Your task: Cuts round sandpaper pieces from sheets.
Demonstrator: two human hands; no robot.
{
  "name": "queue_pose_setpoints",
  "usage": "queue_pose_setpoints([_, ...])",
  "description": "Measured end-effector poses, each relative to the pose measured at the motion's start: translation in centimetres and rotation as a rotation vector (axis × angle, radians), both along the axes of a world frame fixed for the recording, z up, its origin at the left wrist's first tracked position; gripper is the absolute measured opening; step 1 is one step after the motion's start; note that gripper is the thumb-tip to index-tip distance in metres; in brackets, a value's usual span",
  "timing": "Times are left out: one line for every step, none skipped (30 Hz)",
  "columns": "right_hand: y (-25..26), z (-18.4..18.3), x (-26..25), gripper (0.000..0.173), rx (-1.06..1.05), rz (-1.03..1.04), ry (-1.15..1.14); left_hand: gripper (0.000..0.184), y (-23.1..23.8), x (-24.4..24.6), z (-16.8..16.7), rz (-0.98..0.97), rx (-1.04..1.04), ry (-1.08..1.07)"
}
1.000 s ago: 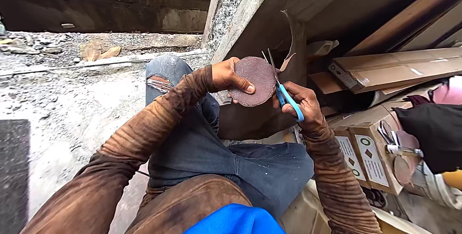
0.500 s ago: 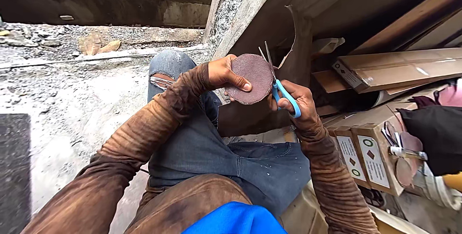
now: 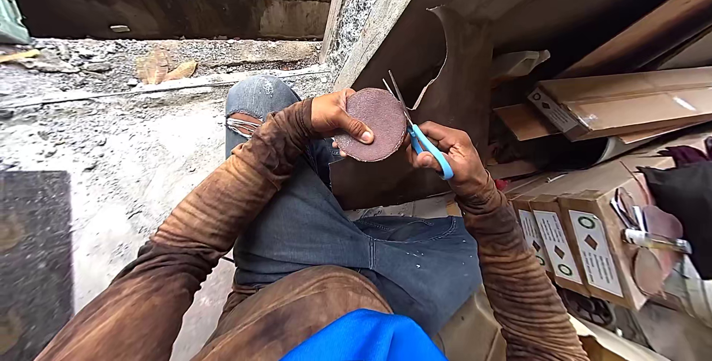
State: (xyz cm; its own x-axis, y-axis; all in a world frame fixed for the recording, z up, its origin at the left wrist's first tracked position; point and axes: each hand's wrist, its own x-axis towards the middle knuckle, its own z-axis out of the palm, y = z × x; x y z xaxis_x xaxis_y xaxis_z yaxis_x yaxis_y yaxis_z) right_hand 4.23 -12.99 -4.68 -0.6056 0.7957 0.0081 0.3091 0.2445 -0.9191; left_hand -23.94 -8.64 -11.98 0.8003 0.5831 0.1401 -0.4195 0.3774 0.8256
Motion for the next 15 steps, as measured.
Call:
queue_pose_setpoints([-0.2, -0.2, 0.1, 0.06, 0.013, -0.011, 0.002, 0.011, 0.0, -0.1, -0.1, -0.001, 0.007, 0.003])
queue_pose_setpoints([-0.4, -0.4, 0.3, 0.056, 0.023, -0.016, 0.0, 0.011, -0.1, -0.1, -0.2, -0.001, 0.015, 0.014])
queue_pose_setpoints([-0.6, -0.5, 0.3, 0.054, 0.022, -0.013, -0.007, 0.01, -0.1, -0.2, -0.2, -0.001, 0.016, 0.026])
queue_pose_setpoints([-0.7, -0.6, 0.4, 0.054, 0.015, -0.008, -0.011, 0.01, -0.1, -0.2, -0.2, -0.004, 0.011, 0.037])
queue_pose_setpoints([-0.7, -0.6, 0.3, 0.057, 0.009, -0.003, -0.017, 0.011, -0.2, -0.3, -0.1, -0.006, 0.006, 0.054])
queue_pose_setpoints([-0.7, -0.5, 0.2, 0.061, 0.01, 0.0, -0.026, 0.011, -0.3, -0.3, -0.1, -0.012, 0.008, 0.061])
queue_pose_setpoints([-0.7, -0.4, 0.0, 0.064, 0.016, 0.003, -0.039, 0.012, -0.3, -0.4, 0.0, -0.02, 0.009, 0.055])
queue_pose_setpoints([-0.6, -0.3, -0.2, 0.069, 0.022, 0.007, -0.054, 0.012, -0.3, -0.3, -0.1, -0.034, 0.011, 0.041])
queue_pose_setpoints([-0.6, -0.3, -0.4, 0.071, 0.02, 0.009, -0.055, 0.012, -0.3, -0.4, -0.1, -0.044, 0.013, 0.031])
queue_pose_setpoints([-0.6, -0.2, -0.7, 0.072, 0.007, 0.004, -0.047, 0.012, -0.3, -0.4, -0.1, -0.049, 0.013, 0.025])
queue_pose_setpoints([-0.6, -0.2, -0.8, 0.071, -0.004, -0.003, -0.035, 0.012, -0.2, -0.5, 0.0, -0.05, 0.018, 0.026])
queue_pose_setpoints([-0.6, -0.2, -0.8, 0.069, -0.012, -0.006, -0.023, 0.011, -0.2, -0.6, -0.1, -0.05, 0.025, 0.027])
queue_pose_setpoints([-0.6, -0.4, -0.7, 0.066, -0.016, -0.001, -0.011, 0.01, -0.2, -0.6, -0.1, -0.05, 0.035, 0.027])
queue_pose_setpoints([-0.8, -0.6, -0.4, 0.063, -0.017, 0.001, 0.003, 0.01, -0.2, -0.5, -0.2, -0.052, 0.044, 0.024])
queue_pose_setpoints([-1.0, -0.9, -0.2, 0.059, -0.02, -0.002, 0.014, 0.009, -0.2, -0.5, -0.3, -0.06, 0.054, 0.021])
